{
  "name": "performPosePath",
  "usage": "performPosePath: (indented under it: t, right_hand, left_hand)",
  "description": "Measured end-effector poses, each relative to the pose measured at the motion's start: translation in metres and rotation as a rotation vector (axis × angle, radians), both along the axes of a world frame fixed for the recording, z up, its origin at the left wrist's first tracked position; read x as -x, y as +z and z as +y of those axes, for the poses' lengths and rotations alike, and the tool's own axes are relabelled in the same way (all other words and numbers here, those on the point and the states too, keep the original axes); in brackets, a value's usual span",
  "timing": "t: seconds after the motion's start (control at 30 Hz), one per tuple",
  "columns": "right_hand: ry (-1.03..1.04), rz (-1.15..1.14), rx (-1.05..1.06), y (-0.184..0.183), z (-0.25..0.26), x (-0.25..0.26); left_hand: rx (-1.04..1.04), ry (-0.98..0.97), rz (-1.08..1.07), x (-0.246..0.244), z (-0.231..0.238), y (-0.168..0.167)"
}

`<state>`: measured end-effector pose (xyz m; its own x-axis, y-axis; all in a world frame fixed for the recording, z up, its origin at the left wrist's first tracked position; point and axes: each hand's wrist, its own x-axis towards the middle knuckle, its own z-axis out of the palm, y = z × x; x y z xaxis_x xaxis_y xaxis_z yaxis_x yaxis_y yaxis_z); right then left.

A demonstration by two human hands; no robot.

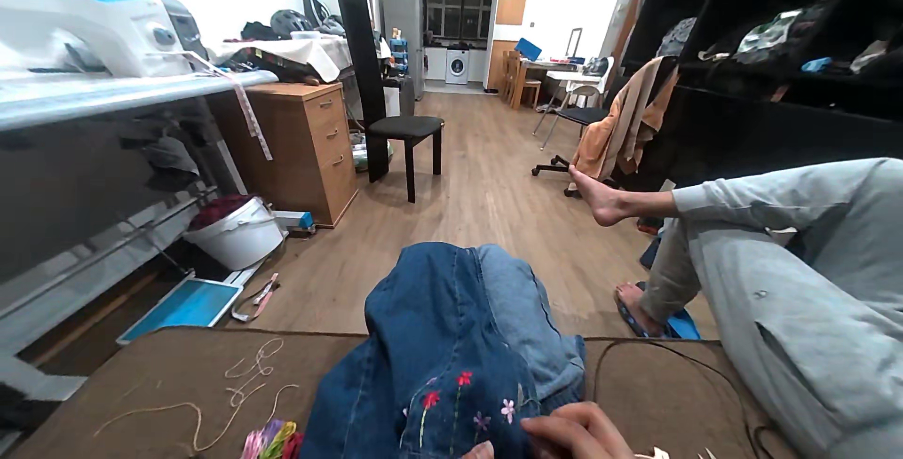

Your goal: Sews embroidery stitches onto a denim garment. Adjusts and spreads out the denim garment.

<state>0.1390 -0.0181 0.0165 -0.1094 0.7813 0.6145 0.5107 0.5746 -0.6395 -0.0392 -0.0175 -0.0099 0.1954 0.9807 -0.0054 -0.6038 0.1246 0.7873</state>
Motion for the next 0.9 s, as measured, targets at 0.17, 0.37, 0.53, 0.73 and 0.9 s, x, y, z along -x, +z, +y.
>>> performPosePath:
  t: [0.17,0.37,0.53,0.73,0.9]
  right_hand:
    - [-0.072,-0.085,-0.027,-0.005,-0.002,0.007]
    - [-0.065,-0.059,0.012,-0.006,-0.002,0.011]
    - [-0.073,-0.052,0.034,-0.007,-0.002,0.012]
    - [-0.082,-0.054,0.056,-0.007,-0.003,0.013]
    - [-0.085,-0.061,0.085,-0.006,-0.003,0.014]
  left_hand:
    - [-0.051,0.023,0.002,-0.002,0.001,-0.001]
    - [-0.024,0.05,0.114,0.0,0.002,-0.002]
    - [-0.029,0.05,0.135,0.0,0.002,-0.005]
    - [-0.11,0.07,0.155,-0.001,0.003,-0.012]
    - [-0.209,0.141,0.252,-0.006,0.001,-0.008]
